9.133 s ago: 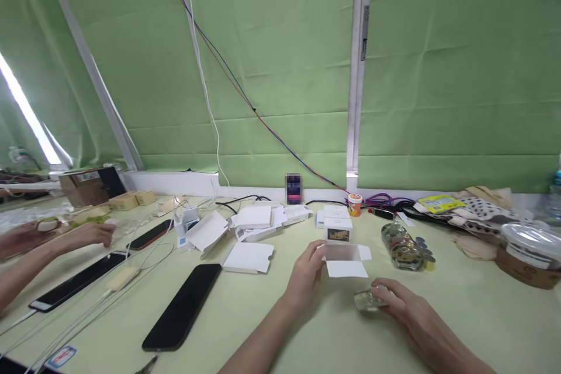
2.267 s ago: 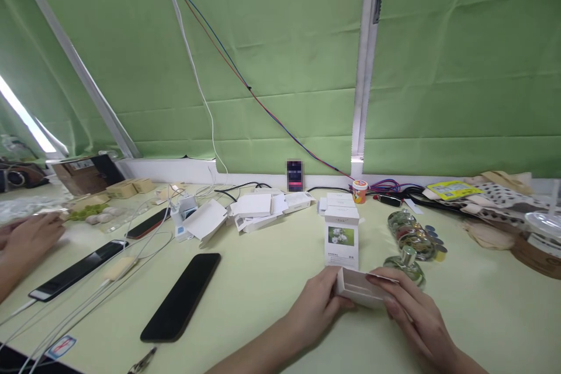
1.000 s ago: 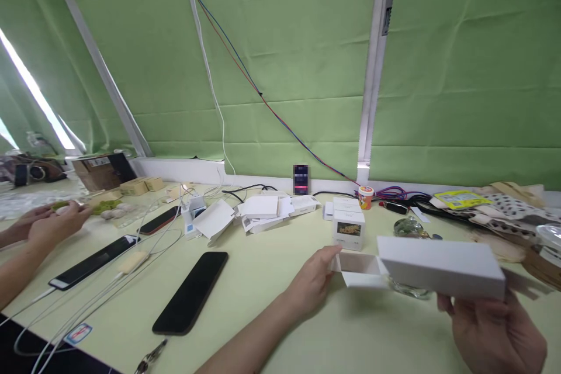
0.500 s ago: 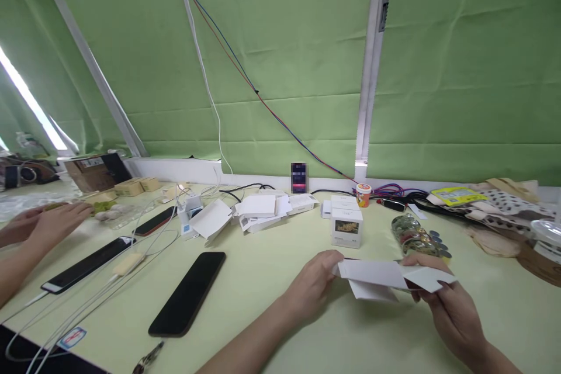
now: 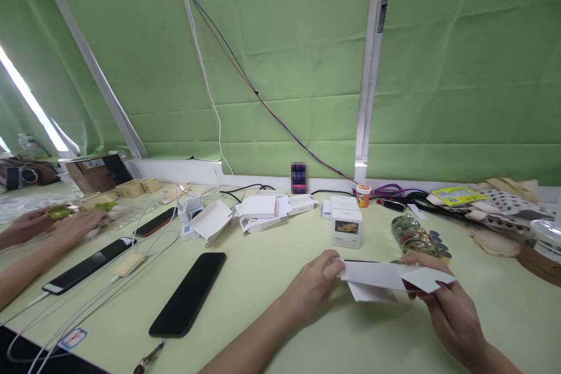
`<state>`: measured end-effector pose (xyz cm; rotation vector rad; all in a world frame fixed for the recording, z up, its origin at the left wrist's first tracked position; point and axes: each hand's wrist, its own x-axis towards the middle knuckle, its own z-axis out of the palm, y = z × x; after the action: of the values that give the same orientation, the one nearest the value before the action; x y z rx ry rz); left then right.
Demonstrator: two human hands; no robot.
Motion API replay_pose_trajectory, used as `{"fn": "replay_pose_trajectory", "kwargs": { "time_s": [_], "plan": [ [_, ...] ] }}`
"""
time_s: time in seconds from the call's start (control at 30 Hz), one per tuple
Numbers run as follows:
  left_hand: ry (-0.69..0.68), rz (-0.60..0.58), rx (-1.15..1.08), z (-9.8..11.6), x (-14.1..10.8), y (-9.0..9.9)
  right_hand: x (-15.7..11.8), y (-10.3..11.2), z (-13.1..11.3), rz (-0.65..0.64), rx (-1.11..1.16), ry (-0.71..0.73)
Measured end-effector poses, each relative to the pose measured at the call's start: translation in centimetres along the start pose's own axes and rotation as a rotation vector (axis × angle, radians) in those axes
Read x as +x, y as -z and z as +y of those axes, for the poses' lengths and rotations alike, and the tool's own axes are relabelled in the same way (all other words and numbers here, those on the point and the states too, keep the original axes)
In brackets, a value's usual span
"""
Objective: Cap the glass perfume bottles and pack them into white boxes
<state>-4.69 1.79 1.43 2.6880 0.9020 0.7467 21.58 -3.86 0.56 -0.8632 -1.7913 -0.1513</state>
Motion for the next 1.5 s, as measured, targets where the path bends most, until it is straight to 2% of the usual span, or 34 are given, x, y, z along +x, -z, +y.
{"fn": "replay_pose_trajectory", "kwargs": {
  "time_s": [0.17,0.33,0.47,0.53,0.63,0.7,0.77,0.87,1.03,1.17,1.23,1.3,1.43,1.5],
  "plan": [
    [0.005,-0.076,0.134,0.1,-0.3,0.5,0.4,0.2,-0.4,0.013,-0.035,0.043],
    [0.01,-0.044,0.114,-0.3,-0.4,0.2,1.0,0.2,-1.0,0.077,-0.063,-0.024],
    [-0.084,-0.039,0.111,-0.5,-0.3,-0.2,0.8,0.0,-0.7,0.069,-0.068,-0.025],
    [-0.093,-0.045,0.105,-0.3,-0.3,-0.2,0.6,-0.3,-0.5,0.012,-0.049,-0.081],
    [-0.039,-0.075,0.103,0.0,-0.3,-0.1,0.3,-0.9,-0.4,-0.168,-0.06,-0.143],
    [-0.021,-0.103,0.102,0.2,-0.3,0.0,0.2,-1.3,-0.4,-0.27,-0.114,-0.076],
    [-0.023,-0.106,0.085,0.2,-0.3,-0.1,0.1,-1.6,-0.4,-0.297,-0.17,0.032],
    [-0.047,-0.059,0.008,-0.1,-0.1,-0.4,-0.1,-1.6,-0.3,-0.263,-0.16,0.086],
    [-0.104,-0.04,-0.014,-0.4,-0.3,-1.0,0.1,-1.4,-0.5,-0.03,-0.013,0.05],
    [-0.221,-0.005,0.026,-0.2,-0.7,-1.0,1.0,-1.2,-1.2,-0.029,-0.06,0.095],
    [-0.252,0.015,-0.005,0.0,-0.7,-0.8,1.3,-1.1,-1.5,-0.017,-0.038,0.071],
    [-0.217,0.015,-0.074,0.1,-0.7,-0.6,1.3,-1.1,-1.6,-0.018,0.001,0.005],
    [-0.078,0.006,-0.209,0.6,-0.5,-0.9,1.1,-1.1,-1.6,-0.075,0.041,-0.224],
    [-0.061,0.01,-0.213,0.8,-0.4,-1.2,1.1,-1.2,-1.6,-0.076,0.033,-0.335]
  ]
}}
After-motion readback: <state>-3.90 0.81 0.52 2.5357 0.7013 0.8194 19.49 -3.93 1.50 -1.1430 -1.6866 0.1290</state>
